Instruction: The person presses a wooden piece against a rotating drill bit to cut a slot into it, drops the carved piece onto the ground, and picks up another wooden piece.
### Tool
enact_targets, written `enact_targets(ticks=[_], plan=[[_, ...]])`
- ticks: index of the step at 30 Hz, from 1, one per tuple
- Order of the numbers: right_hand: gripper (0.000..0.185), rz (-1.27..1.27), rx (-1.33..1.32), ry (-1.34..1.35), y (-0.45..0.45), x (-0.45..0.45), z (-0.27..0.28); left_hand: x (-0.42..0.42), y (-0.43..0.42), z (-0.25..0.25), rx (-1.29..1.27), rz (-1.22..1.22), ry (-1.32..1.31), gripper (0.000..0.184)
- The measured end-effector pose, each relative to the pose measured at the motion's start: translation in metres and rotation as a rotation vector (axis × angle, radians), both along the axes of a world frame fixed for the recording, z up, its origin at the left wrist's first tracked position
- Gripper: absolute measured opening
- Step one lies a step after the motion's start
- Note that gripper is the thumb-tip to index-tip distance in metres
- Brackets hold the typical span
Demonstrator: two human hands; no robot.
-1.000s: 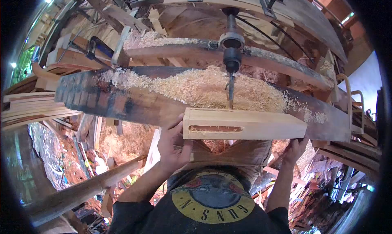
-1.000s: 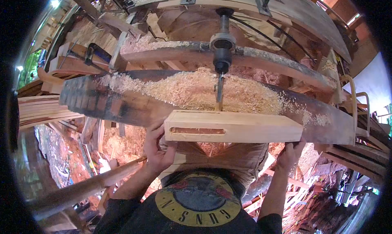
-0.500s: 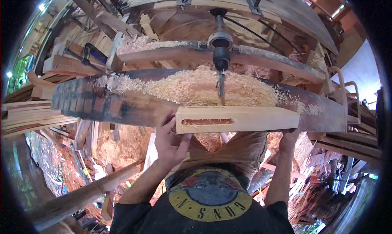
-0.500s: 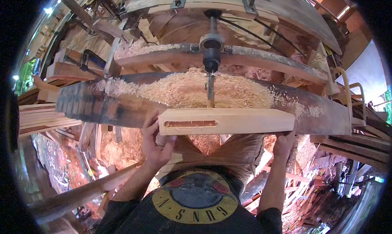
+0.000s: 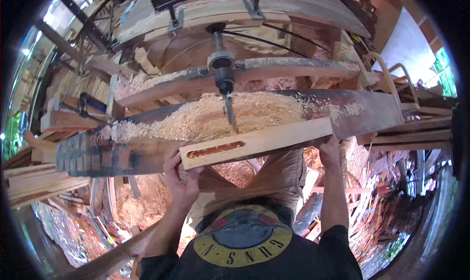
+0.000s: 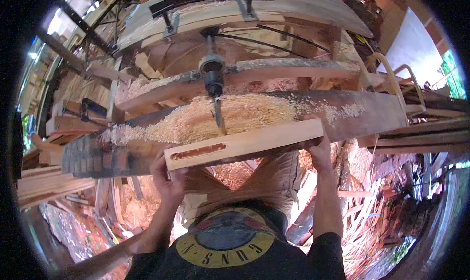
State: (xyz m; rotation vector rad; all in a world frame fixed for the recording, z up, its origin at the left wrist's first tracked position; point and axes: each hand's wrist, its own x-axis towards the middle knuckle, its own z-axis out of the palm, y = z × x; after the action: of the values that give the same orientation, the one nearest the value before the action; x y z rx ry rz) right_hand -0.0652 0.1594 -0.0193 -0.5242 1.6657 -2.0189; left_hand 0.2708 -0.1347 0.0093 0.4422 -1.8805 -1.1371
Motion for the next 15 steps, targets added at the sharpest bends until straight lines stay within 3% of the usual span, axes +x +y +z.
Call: enact_targets(ticks=[2, 3, 4, 7, 11, 15], plan=[[0.086, -0.009, -0.095, -0.169, 0.016, 0.005, 0.012, -0.003, 0.001, 0.007, -0.017, -0.034, 0.068, 0.057], [0.084, -0.043, -0.046, -0.123, 0.028, 0.008, 0.013, -0.001, 0.003, 0.011, -0.02, -0.048, 0.101, 0.057], [0.082, -0.077, 0.005, -0.077, 0.042, 0.01, 0.012, 0.004, 0.003, 0.024, -0.144, 0.017, -0.045, 0.055], [0.067, -0.126, -0.057, -0.02, 0.08, 0.012, 0.013, -0.008, 0.012, 0.043, 0.175, -0.129, -0.008, 0.053], [0.071, -0.249, -0.152, -0.012, 0.095, 0.026, 0.022, -0.014, 0.02, 0.043, 0.405, -0.13, -0.059, 0.054], [0.073, -0.276, -0.137, 0.011, 0.094, 0.029, 0.019, -0.016, 0.015, 0.043, 0.366, -0.145, -0.036, 0.055]])
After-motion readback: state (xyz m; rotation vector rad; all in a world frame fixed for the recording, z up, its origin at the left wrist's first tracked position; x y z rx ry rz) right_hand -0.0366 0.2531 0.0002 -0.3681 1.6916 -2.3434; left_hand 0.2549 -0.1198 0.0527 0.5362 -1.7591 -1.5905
